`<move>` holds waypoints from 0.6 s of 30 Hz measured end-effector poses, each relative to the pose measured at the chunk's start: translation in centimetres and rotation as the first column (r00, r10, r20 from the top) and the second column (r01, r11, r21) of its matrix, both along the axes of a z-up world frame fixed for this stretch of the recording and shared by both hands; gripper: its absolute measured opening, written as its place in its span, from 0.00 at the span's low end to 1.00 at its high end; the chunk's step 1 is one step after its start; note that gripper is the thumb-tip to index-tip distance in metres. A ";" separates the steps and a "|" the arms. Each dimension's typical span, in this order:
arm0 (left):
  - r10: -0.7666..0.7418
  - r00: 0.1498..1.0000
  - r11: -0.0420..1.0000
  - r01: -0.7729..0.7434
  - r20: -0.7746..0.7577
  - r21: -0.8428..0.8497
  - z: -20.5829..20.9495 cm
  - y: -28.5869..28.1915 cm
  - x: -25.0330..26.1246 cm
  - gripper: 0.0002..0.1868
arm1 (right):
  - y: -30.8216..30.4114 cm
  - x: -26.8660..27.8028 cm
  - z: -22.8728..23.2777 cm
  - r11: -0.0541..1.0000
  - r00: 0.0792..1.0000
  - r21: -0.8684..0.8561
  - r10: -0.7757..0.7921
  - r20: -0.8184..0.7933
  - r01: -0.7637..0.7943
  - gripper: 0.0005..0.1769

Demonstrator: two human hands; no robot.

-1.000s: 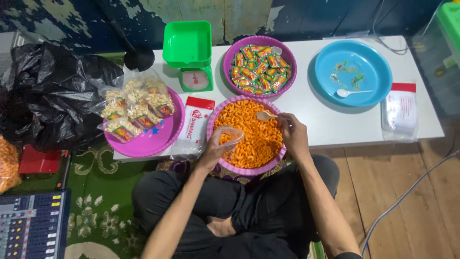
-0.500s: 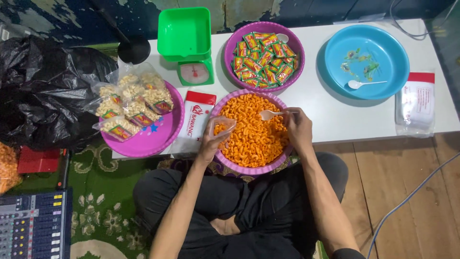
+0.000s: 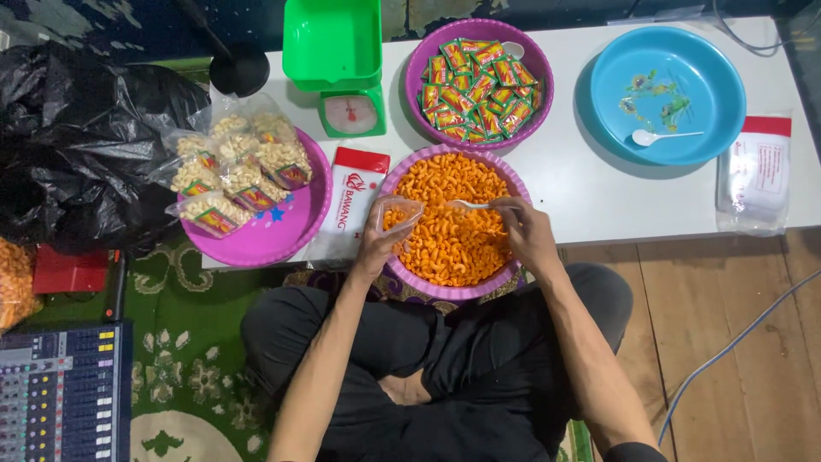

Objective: Scooping orange snacks from a bowl into small plastic bags using a spoon

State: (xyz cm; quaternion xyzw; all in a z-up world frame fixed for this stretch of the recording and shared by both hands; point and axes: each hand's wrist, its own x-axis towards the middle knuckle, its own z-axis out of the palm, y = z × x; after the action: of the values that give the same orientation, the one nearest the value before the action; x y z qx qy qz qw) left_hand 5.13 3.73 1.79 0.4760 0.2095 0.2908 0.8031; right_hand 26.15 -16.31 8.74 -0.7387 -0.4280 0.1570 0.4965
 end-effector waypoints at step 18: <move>-0.011 1.000 1.000 0.011 -0.014 0.024 -0.3 0.0 -0.6 0.34 | 1.9 -1.1 -0.6 0.994 0.989 -0.083 0.054 -0.140 -0.066 0.10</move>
State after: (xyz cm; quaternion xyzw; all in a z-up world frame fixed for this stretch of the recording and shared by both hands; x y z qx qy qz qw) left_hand 4.50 3.73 1.47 0.4888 0.2088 0.2856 0.7974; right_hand 25.05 -14.41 8.12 -0.7338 -0.4075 0.2412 0.4871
